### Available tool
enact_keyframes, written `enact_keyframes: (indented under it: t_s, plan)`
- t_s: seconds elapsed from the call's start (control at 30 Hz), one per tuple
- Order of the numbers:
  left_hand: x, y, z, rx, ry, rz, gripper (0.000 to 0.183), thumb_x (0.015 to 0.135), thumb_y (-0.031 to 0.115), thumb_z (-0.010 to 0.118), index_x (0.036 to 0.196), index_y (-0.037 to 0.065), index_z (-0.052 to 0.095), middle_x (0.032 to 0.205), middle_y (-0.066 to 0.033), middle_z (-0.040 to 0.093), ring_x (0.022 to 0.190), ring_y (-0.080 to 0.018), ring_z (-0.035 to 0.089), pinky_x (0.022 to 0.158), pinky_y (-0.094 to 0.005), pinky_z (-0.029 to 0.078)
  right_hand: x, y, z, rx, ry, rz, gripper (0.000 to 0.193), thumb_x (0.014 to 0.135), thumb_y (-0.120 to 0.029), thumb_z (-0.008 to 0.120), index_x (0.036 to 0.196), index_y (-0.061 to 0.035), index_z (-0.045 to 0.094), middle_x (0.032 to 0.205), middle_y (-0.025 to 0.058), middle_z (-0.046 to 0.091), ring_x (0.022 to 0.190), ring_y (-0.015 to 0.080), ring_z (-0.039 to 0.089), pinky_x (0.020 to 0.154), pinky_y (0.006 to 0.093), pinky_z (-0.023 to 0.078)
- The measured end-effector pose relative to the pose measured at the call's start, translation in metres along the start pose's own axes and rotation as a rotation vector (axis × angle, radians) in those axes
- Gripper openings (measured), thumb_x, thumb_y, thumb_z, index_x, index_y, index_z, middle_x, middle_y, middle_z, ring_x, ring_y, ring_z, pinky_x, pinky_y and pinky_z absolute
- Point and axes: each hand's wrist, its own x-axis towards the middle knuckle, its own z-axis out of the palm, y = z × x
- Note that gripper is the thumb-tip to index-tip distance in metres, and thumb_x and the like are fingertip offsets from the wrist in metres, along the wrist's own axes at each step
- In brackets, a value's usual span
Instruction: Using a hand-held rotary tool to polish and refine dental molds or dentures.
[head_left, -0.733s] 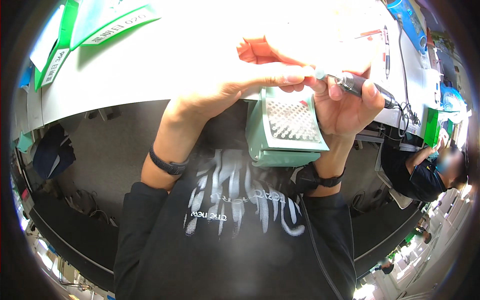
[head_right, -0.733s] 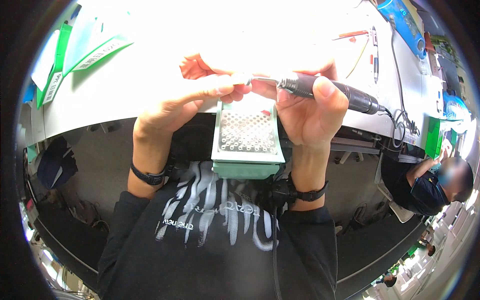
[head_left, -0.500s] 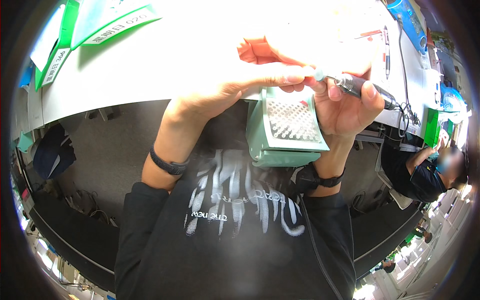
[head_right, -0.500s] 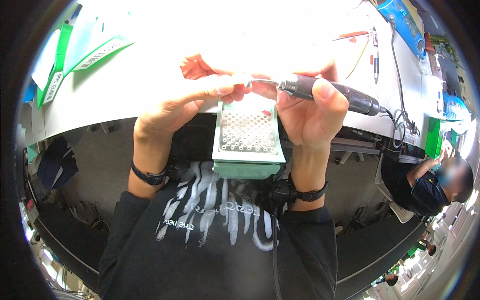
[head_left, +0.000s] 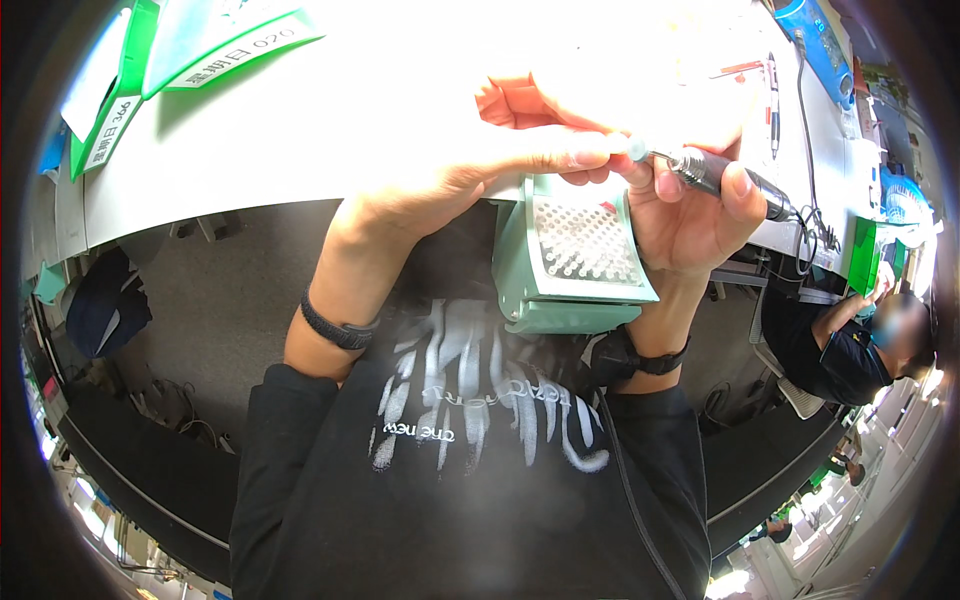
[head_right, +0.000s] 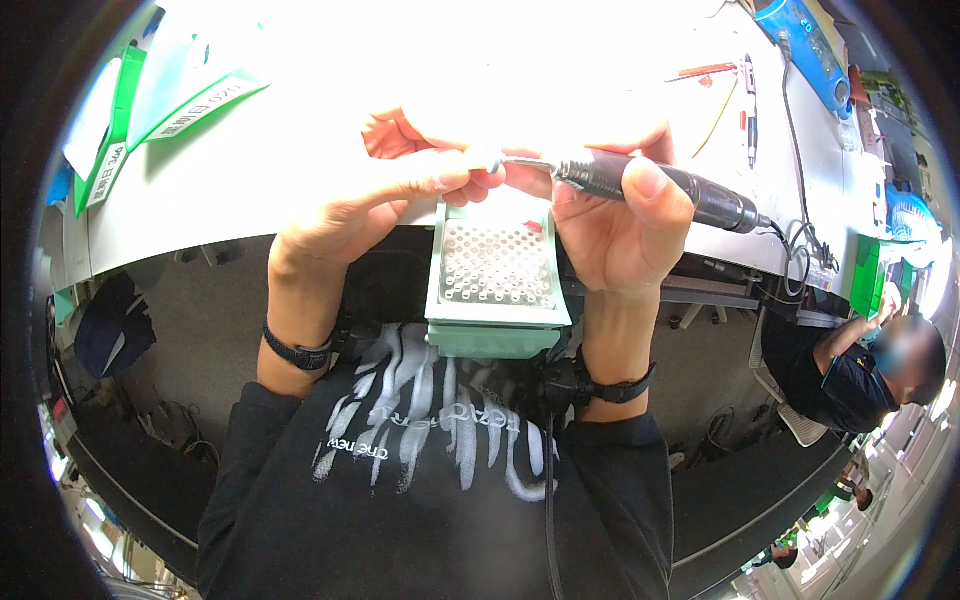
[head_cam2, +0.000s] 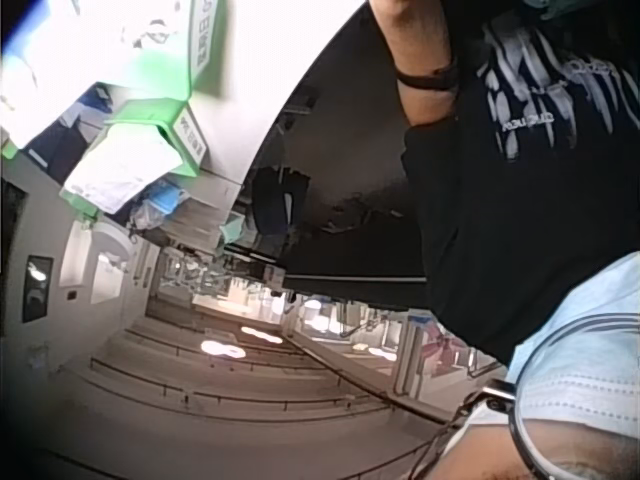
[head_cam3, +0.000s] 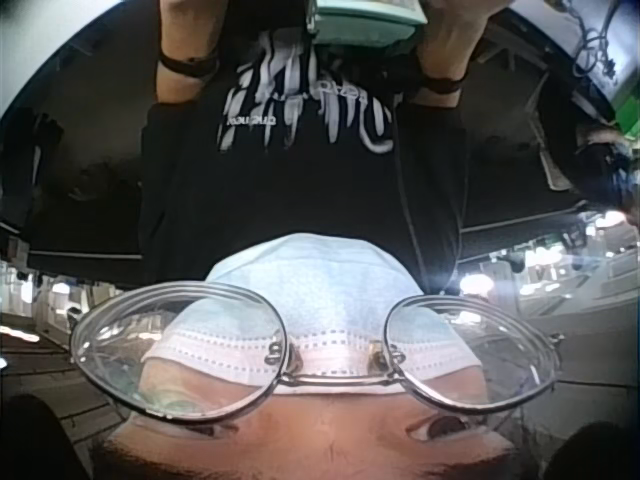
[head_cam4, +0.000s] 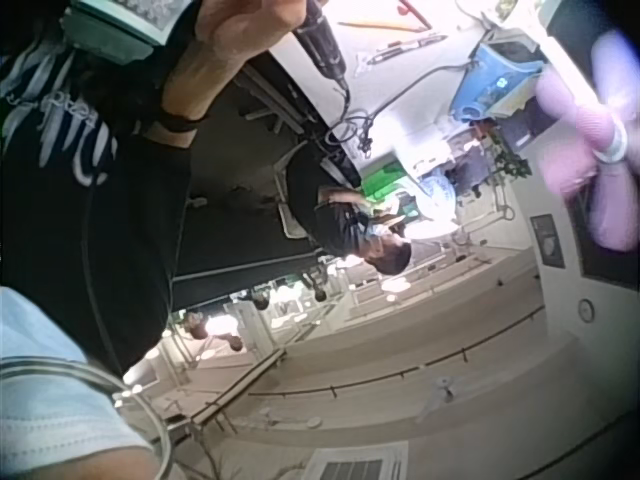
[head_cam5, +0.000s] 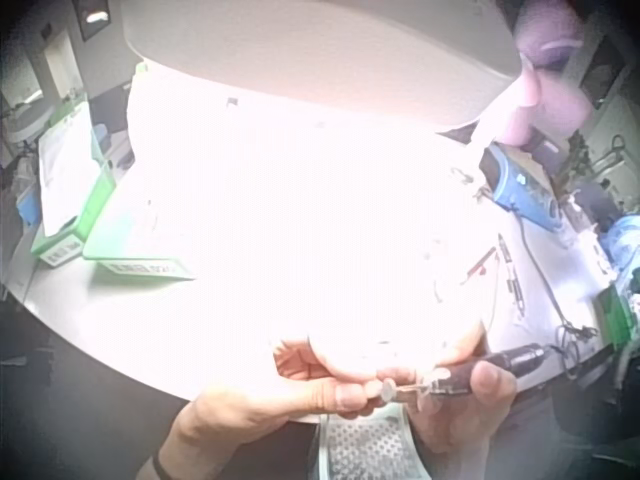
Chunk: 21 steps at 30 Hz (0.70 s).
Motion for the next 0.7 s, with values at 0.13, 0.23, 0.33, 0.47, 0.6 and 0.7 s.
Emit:
enact_keyframes:
  t_s: [0.13, 0.23, 0.33, 0.47, 0.6, 0.7]
  plan:
    - [-0.0004, -0.0008, 0.0, 0.031, 0.019, -0.006, 0.015, 0.084, 0.007, 0.066, 0.094, -0.002, 0.06, 0.091, -0.0175, 0.067, 0.082, -0.0219, 0.066, 0.075, -0.0309, 0.053, -0.0001, 0.0006, 0.0004, 0.019, 0.022, 0.003, 0.02, 0.084, -0.014, 0.054, 0.098, -0.0008, 0.049, 0.088, 0.0169, 0.064, 0.077, 0.0286, 0.067, 0.09, 0.0695, 0.041]
    - [0.0006, 0.0037, 0.0023, 0.046, 0.026, -0.044, 0.014, 0.084, 0.007, 0.066, 0.094, -0.002, 0.06, 0.091, -0.0175, 0.067, 0.082, -0.0219, 0.066, 0.075, -0.0309, 0.053, -0.0002, 0.0003, 0.0016, 0.008, 0.012, 0.008, 0.02, 0.084, -0.013, 0.054, 0.099, -0.0008, 0.049, 0.089, 0.0172, 0.064, 0.077, 0.0289, 0.067, 0.09, 0.0679, 0.042]
    - [0.0012, 0.0068, 0.0037, 0.049, 0.013, -0.036, 0.014, 0.085, 0.007, 0.066, 0.094, -0.002, 0.06, 0.09, -0.0176, 0.067, 0.082, -0.022, 0.066, 0.075, -0.0309, 0.054, -0.0003, -0.0015, -0.0007, 0.016, 0.027, 0.017, 0.02, 0.084, -0.013, 0.055, 0.098, -0.0007, 0.049, 0.089, 0.0179, 0.064, 0.076, 0.0288, 0.067, 0.09, 0.0666, 0.043]
    - [0.0004, 0.0031, 0.0028, 0.065, 0.019, -0.021, 0.014, 0.085, 0.007, 0.065, 0.095, -0.002, 0.06, 0.091, -0.0178, 0.067, 0.082, -0.0221, 0.066, 0.075, -0.031, 0.054, 0.0007, 0.0014, 0.0012, 0.027, -0.008, 0.004, 0.02, 0.084, -0.013, 0.055, 0.098, -0.0005, 0.048, 0.088, 0.0184, 0.064, 0.077, 0.0285, 0.067, 0.09, 0.063, 0.045]
    - [0.0001, 0.0048, 0.0027, 0.085, 0.023, -0.032, 0.015, 0.084, 0.006, 0.066, 0.095, -0.002, 0.06, 0.091, -0.0177, 0.067, 0.082, -0.0215, 0.066, 0.075, -0.0308, 0.053, -0.0007, -0.0009, -0.0023, 0.009, 0.02, 0.007, 0.02, 0.084, -0.014, 0.055, 0.098, -0.0005, 0.048, 0.087, 0.0184, 0.064, 0.076, 0.0279, 0.067, 0.089, 0.0596, 0.047]
    - [0.0004, 0.0028, 0.0027, 0.068, 0.016, -0.028, 0.015, 0.084, 0.006, 0.066, 0.095, -0.002, 0.06, 0.091, -0.0174, 0.067, 0.082, -0.0211, 0.066, 0.075, -0.0306, 0.053, -0.0019, -0.001, -0.0026, 0.006, 0.02, 0.012, 0.02, 0.084, -0.014, 0.054, 0.098, -0.0003, 0.049, 0.086, 0.0183, 0.064, 0.075, 0.0275, 0.067, 0.09, 0.0589, 0.047]
